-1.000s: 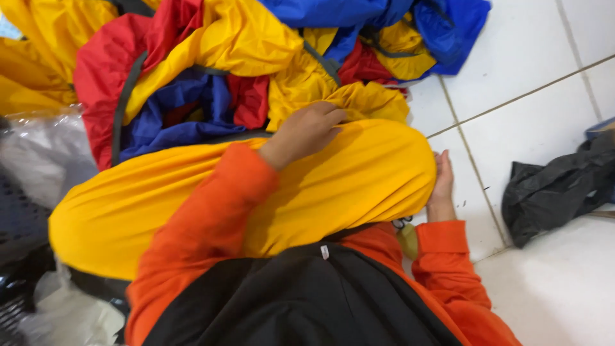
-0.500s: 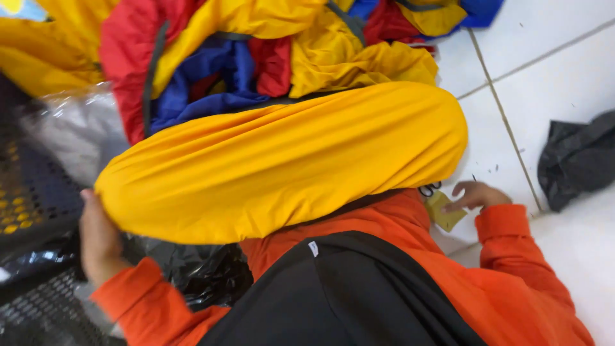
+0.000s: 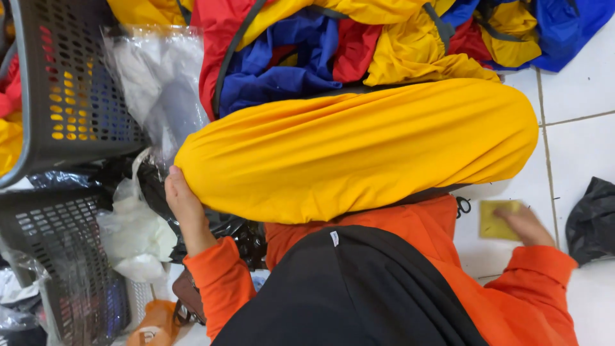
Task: Trimming excess elastic from a yellow seat cover using scissors and smoothing the fabric with a foam block.
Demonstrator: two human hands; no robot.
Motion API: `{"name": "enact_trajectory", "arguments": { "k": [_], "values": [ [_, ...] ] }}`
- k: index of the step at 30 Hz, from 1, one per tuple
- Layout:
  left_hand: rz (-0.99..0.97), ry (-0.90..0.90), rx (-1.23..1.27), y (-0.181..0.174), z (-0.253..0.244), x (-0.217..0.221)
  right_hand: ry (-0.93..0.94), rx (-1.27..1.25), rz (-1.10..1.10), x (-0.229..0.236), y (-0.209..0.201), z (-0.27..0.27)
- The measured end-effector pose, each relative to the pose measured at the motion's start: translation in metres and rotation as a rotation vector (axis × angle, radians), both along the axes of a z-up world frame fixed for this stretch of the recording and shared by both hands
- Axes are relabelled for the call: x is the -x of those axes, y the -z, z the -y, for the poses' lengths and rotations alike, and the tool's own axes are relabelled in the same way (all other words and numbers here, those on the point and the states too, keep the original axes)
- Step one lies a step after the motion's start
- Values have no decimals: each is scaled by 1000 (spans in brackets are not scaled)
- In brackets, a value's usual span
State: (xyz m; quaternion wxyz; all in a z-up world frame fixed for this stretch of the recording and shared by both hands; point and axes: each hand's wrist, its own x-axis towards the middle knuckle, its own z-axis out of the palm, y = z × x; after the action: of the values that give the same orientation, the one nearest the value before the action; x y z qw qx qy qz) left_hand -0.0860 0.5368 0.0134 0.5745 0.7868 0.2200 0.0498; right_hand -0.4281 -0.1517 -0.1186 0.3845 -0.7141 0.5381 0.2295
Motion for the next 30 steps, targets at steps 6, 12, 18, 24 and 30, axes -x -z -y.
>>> {"name": "enact_trajectory", "arguments": {
  "k": [6, 12, 18, 24, 30],
  "values": [
    [581, 30, -906, -59, 78, 27, -148, 671, 645, -5, -75, 36],
    [547, 1122, -757, -56, 176, 79, -394, 316, 915, -137, -245, -124],
    [1102, 1073, -618, -13, 203, 96, -765, 189, 1112, -193, -192, -255],
    [839, 1252, -396, -30, 183, 95, -783, 168, 859, -209, -180, -222],
    [677, 1278, -264, -28, 187, 92, -494, 915, 650, -170, -170, -83]
  ]
}}
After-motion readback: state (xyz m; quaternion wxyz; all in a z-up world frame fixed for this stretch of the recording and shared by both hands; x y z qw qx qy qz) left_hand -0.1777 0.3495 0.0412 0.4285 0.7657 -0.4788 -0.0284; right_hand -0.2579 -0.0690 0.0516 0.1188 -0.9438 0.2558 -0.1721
